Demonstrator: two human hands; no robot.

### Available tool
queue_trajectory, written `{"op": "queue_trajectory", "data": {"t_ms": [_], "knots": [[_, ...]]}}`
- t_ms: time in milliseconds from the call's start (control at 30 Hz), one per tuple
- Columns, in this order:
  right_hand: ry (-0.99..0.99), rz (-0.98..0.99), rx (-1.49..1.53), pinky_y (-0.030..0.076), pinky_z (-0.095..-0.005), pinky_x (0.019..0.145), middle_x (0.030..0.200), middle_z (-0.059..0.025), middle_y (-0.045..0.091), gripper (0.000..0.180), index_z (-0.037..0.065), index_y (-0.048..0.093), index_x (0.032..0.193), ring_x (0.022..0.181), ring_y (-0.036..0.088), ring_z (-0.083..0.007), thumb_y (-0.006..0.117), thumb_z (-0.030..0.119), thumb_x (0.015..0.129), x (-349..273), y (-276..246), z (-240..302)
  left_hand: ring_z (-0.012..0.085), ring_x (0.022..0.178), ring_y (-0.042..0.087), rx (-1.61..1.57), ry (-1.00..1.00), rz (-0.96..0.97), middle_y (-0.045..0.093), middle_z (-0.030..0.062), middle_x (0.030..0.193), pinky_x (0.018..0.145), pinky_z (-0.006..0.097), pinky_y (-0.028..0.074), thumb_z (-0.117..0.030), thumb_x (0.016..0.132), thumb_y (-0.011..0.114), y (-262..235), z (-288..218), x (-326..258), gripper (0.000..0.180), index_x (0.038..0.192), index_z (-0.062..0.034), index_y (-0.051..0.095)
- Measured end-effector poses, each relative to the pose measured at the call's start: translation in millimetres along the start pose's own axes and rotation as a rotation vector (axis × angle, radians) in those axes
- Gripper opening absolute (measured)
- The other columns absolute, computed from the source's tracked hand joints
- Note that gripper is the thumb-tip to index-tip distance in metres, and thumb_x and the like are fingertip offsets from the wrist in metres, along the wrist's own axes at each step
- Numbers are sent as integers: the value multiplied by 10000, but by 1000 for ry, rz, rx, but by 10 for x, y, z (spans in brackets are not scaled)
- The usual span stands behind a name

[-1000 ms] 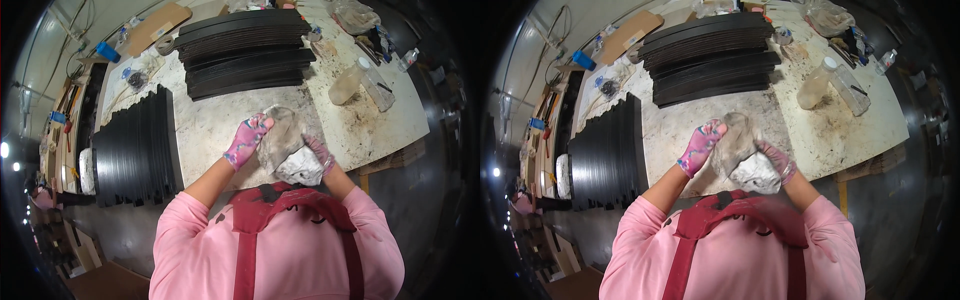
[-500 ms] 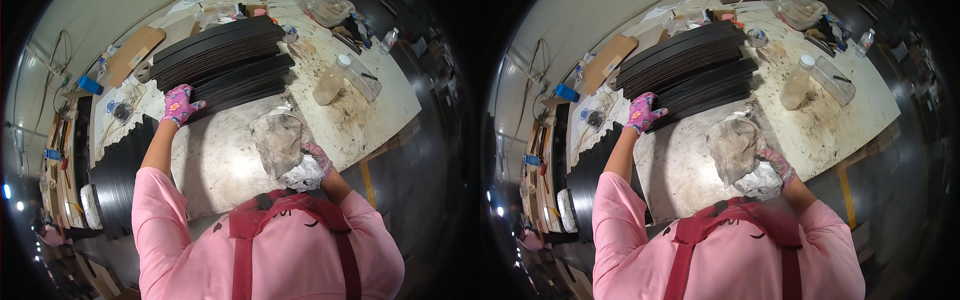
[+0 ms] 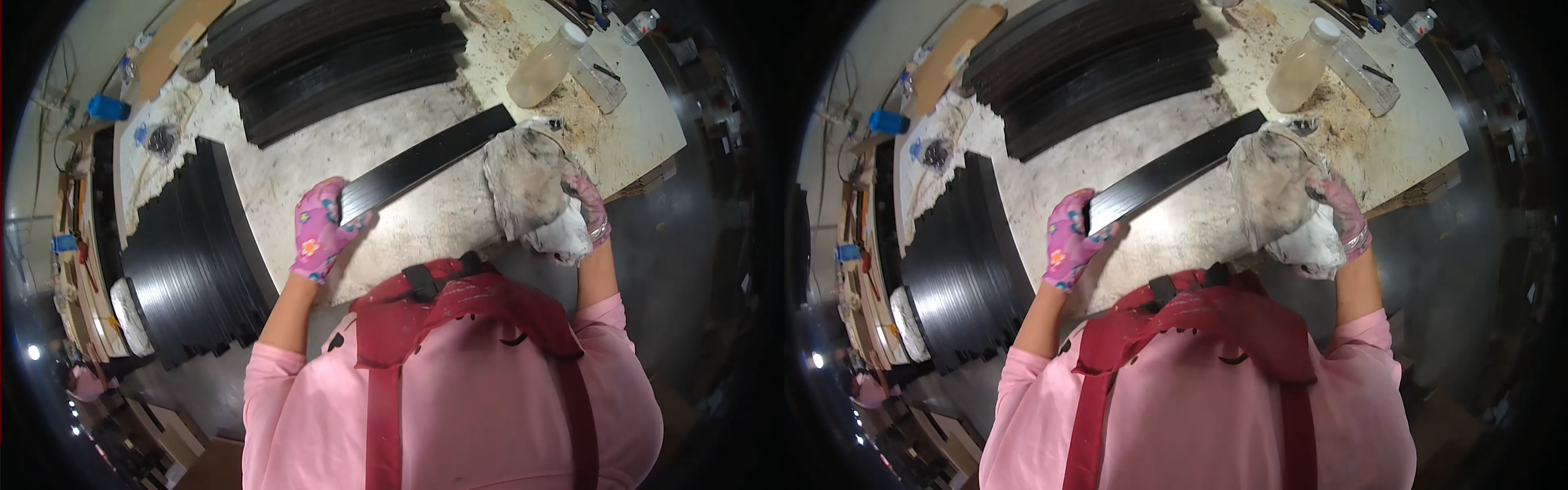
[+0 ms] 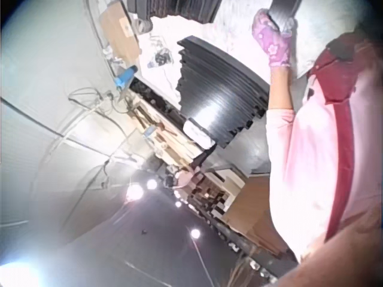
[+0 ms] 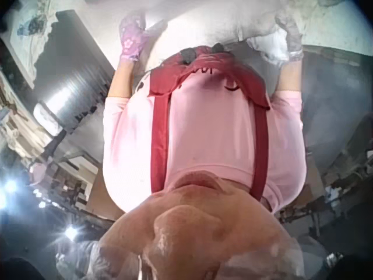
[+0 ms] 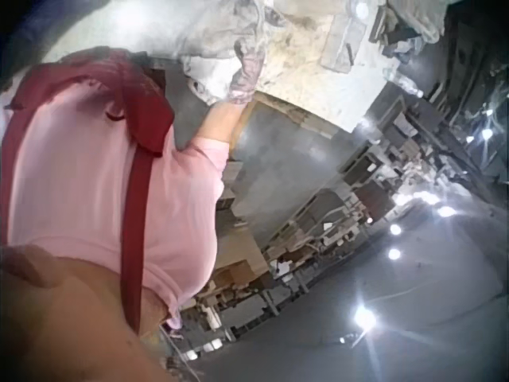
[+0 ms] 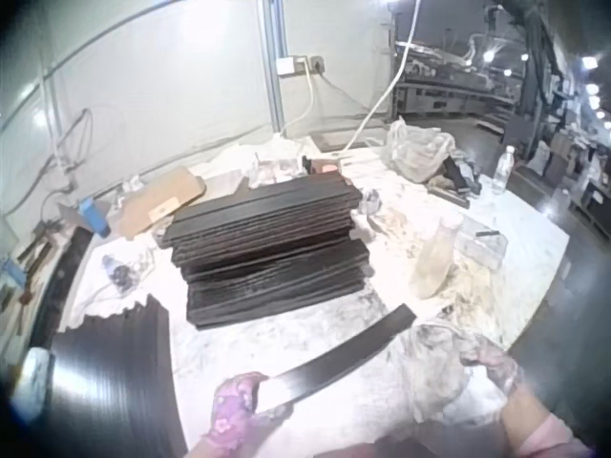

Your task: The person wipes long black slats with a cloth, handling the slats one at a time and applying liquid from a bottle onto the cloth as needed.

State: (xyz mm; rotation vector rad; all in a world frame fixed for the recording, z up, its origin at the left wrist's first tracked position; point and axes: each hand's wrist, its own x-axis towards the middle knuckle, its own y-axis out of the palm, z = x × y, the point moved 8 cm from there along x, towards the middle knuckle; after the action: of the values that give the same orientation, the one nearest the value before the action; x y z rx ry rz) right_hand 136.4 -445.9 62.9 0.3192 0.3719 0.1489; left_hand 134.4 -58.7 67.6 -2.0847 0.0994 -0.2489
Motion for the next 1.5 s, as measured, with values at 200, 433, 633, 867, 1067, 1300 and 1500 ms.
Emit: {"op": "queue_trajectory", "data": {"t_ms": [200,433,633,867,1067,1300,1500], "knots": [[-124,-67,-473,456,-242,828,1030,-18,654,411,-6,608,1156,917,586,-102,739,149,799,-59,306,575,373,1220,449,108,-36,-94,508,173,1305,1030,475,340,-354,658,768,-22,238,-330,849,1394,-93,434],[-329,118,-931,445,-265,882,1032,-67,652,406,25,591,1162,954,593,-157,714,188,811,578,1169,600,245,1135,550,-502,-169,-139,566,157,1209,991,315,418,42,659,761,106,681,-681,916,1462,-82,338],[-529,329,-1343,528,-408,669,891,-135,650,252,42,604,1020,794,644,-255,664,166,809,1021,2343,-981,324,977,603,-579,-103,-243,635,187,1049,891,387,474,-111,624,794,132,697,-582,916,1435,-80,369],[-31,361,-1409,529,-420,690,835,-154,652,340,109,588,1114,751,651,-329,648,271,821,1154,2838,-960,217,1023,622,-518,-165,-187,636,166,1126,914,300,463,-49,642,796,115,799,-637,980,1479,-73,287],[-516,647,-1684,521,-445,710,971,-186,626,554,67,472,1217,821,633,-360,679,287,752,780,3257,-1271,267,1010,628,-296,-188,-151,628,195,1125,914,337,479,-84,600,840,99,750,-567,956,1422,-7,360],[-298,-204,-1512,529,-402,678,861,-208,657,306,59,593,1028,794,655,-363,683,248,805,1297,1203,-341,282,899,585,-325,-105,-172,665,112,1052,843,393,458,-179,620,797,106,691,-569,807,1357,-101,479],[-300,150,-1802,537,-407,744,975,-174,659,458,76,572,1137,828,658,-344,708,308,766,1111,2012,-1179,326,954,543,-53,-33,-48,594,144,1031,860,417,425,-238,666,764,127,516,-448,627,1249,-99,584]]}}
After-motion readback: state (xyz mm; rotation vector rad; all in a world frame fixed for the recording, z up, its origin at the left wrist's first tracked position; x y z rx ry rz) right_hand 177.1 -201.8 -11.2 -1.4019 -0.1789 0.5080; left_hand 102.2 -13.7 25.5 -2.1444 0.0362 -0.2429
